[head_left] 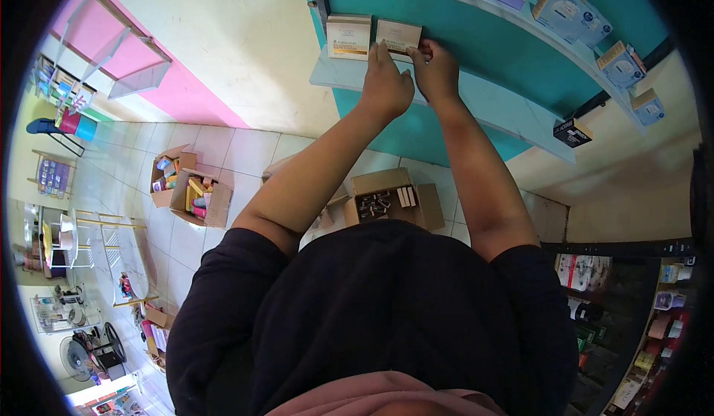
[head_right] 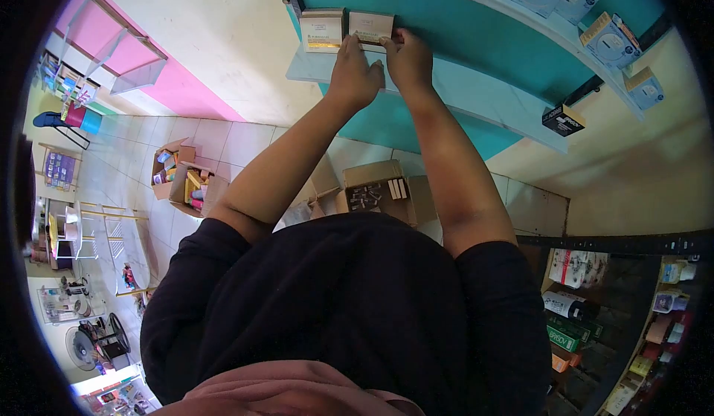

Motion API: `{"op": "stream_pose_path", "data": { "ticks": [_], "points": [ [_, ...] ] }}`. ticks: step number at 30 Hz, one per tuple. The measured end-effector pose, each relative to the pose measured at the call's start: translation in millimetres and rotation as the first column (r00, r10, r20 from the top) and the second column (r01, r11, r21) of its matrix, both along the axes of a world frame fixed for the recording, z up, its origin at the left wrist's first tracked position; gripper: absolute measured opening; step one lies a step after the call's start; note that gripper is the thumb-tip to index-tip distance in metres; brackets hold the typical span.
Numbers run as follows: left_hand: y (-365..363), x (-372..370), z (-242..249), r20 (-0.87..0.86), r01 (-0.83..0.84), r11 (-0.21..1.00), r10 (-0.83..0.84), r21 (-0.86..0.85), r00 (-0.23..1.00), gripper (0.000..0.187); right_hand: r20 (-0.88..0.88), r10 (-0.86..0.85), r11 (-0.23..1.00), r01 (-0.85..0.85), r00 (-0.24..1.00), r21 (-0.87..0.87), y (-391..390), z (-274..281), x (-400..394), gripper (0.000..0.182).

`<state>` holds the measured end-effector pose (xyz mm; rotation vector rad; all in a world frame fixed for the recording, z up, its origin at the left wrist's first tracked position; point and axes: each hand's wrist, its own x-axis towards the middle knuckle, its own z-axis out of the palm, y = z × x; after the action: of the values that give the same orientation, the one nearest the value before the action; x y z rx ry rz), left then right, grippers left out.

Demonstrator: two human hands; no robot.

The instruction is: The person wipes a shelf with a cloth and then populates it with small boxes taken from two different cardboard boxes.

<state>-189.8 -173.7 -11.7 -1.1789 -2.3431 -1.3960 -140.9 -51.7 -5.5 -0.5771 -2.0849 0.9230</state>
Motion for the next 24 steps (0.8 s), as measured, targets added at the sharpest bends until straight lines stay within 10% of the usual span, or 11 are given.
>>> {"op": "stream_pose_path", "data": {
  "ticks": [24],
  "points": [
    [-10.2,4.0,14.4,0.069,0.047,0.999,-0.048,0.018,0.996,0.066,0.043,-0.059,0.992,0.063,0.997,-0.106,-7.3,9.7,9.6,0.031]
  ]
}}
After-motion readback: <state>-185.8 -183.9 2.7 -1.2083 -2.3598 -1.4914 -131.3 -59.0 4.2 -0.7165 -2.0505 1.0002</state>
